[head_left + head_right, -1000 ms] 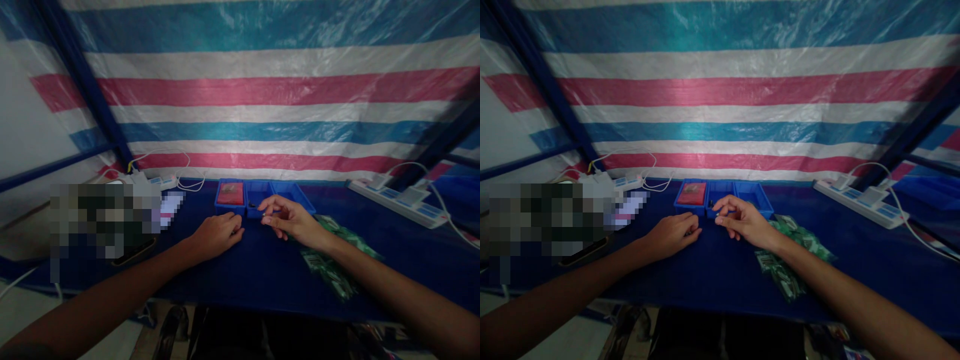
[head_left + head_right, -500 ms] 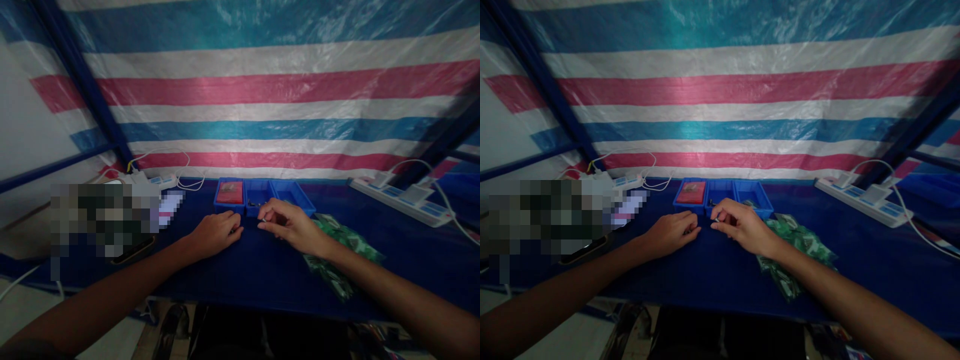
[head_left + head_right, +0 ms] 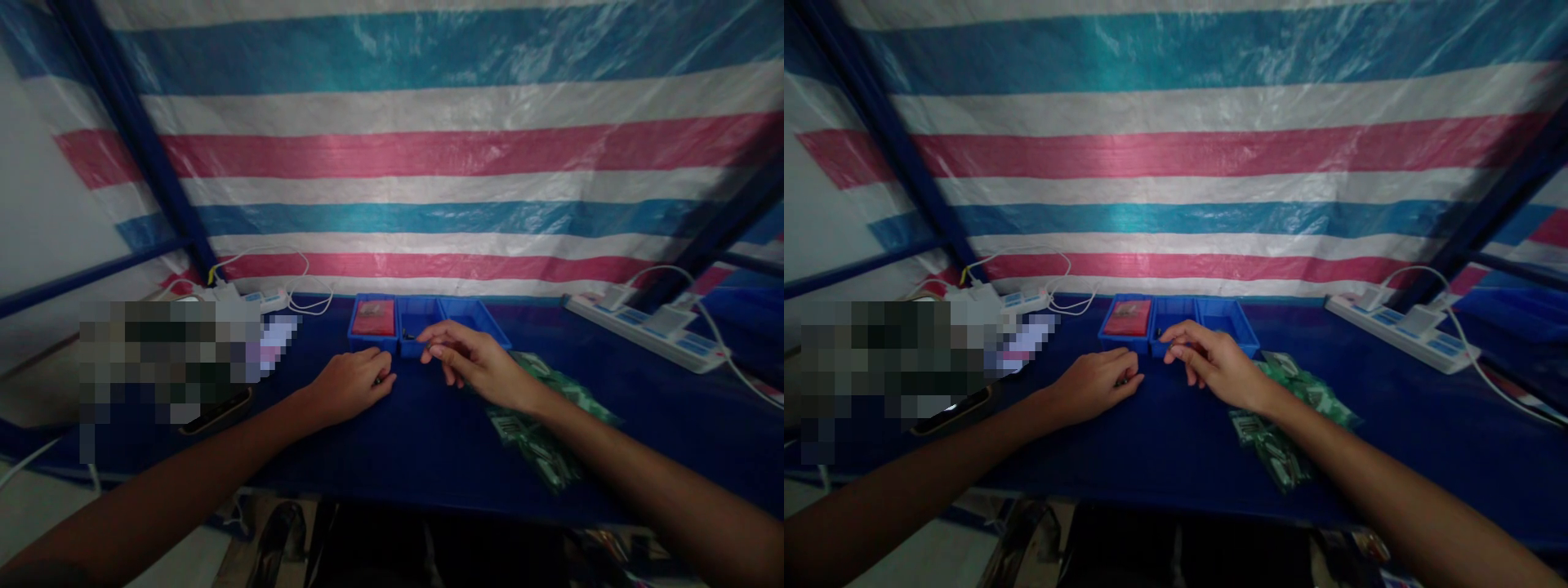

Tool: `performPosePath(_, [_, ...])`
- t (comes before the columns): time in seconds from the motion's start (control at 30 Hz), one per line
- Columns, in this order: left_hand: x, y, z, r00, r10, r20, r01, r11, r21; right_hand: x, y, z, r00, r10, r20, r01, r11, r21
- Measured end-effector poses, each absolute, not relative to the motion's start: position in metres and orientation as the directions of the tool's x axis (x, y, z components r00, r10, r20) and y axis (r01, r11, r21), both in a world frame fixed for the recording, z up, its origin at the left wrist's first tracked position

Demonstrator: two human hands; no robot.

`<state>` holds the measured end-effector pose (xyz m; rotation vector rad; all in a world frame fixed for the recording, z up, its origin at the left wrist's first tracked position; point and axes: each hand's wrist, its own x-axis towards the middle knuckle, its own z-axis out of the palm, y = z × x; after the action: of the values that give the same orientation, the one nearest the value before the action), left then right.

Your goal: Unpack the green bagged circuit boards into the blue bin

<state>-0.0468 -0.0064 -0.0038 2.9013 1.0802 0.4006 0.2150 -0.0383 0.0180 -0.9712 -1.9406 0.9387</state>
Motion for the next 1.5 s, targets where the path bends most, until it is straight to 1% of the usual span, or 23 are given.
performPosePath(0.17, [-0.0473,-0.0065,-0.0040,0.730,0.641,0.237,0.634,-0.765,0.114,0.2153,-0.0378,0.0187,-0.369,0.880,0.301,0.320,0.424,-0.847])
performPosePath(0.33, [-0.0469,-0.0070,-0.0036,0.729,0.646,0.226,0.638,-0.761,0.118,0.2142,-0.0376,0.0165,-0.351,0.890,0.291,0.301,0.402,-0.865])
performPosePath(0.7, [-0.0473,-0.0071,-0.0047,0.735,0.630,0.250,0.625,-0.773,0.110,0.2120,-0.0388,0.0166,-0.310,0.868,0.389,0.342,0.483,-0.806])
performPosePath(0.9, [-0.0470,-0.0068,-0.0055,0.729,0.640,0.243,0.633,-0.765,0.118,0.2103,-0.0399,0.0159,-0.329,0.883,0.334,0.316,0.436,-0.843])
performPosePath(1.03, [-0.0471,-0.0056,-0.0076,0.726,0.639,0.252,0.634,-0.765,0.112,0.2113,-0.0392,0.0145,-0.357,0.875,0.326,0.271,0.431,-0.861])
performPosePath(1.13, [-0.0471,-0.0049,-0.0087,0.729,0.636,0.255,0.630,-0.768,0.113,0.2118,-0.0393,0.0144,-0.373,0.868,0.328,0.269,0.439,-0.857])
performPosePath(1.3, [-0.0470,-0.0042,-0.0093,0.731,0.633,0.255,0.627,-0.771,0.112,0.2112,-0.0420,0.0161,-0.341,0.870,0.358,0.333,0.467,-0.819])
performPosePath(1.5, [-0.0479,-0.0033,-0.0068,0.734,0.628,0.258,0.610,-0.777,0.158,0.2094,-0.0448,0.0197,-0.320,0.843,0.432,0.470,0.537,-0.700])
